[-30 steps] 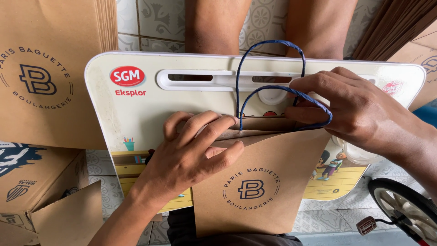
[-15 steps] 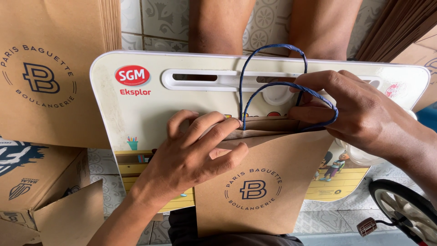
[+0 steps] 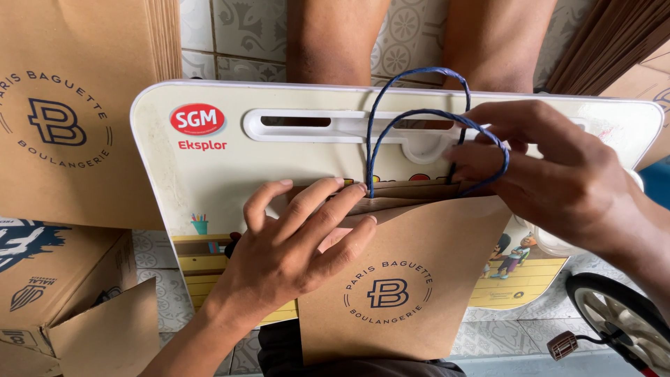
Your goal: The person sits on the floor and assembles brown paper bags by applying glue to a cardboard insert and attaching it to the bag's handle area. They use a small brush to apply glue from a container and press the insert into place.
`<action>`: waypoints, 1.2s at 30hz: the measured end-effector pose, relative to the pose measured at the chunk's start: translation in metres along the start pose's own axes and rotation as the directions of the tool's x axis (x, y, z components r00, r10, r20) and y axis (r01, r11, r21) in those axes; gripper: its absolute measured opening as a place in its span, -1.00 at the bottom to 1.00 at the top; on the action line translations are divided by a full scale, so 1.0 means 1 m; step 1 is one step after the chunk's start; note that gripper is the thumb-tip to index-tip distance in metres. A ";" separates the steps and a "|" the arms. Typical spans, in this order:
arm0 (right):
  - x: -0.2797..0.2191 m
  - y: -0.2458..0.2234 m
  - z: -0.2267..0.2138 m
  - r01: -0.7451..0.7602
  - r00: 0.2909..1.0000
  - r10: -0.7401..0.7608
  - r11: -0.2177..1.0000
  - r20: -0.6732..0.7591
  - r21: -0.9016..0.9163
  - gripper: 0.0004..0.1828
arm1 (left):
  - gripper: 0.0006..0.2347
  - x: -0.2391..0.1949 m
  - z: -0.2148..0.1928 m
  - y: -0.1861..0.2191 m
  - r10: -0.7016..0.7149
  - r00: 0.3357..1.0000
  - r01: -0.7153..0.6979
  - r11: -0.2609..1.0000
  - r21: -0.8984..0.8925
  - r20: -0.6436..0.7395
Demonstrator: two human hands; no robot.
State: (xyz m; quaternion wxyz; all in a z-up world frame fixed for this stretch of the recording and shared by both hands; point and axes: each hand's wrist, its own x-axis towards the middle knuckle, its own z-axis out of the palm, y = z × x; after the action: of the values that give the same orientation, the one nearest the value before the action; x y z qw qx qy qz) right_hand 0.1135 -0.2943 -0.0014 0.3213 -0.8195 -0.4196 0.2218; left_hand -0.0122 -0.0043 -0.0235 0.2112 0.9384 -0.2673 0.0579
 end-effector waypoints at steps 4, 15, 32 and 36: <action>-0.017 -0.027 0.000 -0.153 0.984 0.127 0.961 -0.128 -0.229 -0.86 | -0.72 0.005 0.000 0.000 -0.006 1.000 0.006 1.000 0.002 -0.028; -0.049 -0.036 0.021 0.037 0.977 -0.152 0.807 -0.148 -0.589 -0.82 | -0.69 0.005 -0.004 0.001 0.014 0.999 -0.013 1.000 -0.016 0.049; -0.043 -0.018 0.010 -0.004 1.000 0.009 0.971 0.020 -0.239 -0.70 | -0.70 0.008 -0.003 0.001 0.024 0.995 -0.021 0.999 -0.027 0.093; -0.034 -0.010 0.003 0.001 0.998 0.007 0.993 0.070 -0.119 -0.76 | -0.69 0.006 -0.004 0.001 0.028 0.995 -0.025 0.999 -0.037 0.096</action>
State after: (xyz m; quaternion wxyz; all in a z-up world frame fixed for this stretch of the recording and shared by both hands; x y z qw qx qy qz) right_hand 0.0875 -0.3170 0.0062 0.2568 -0.8294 -0.4419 0.2256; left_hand -0.0073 -0.0065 -0.0185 0.2137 0.9326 -0.2907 0.0106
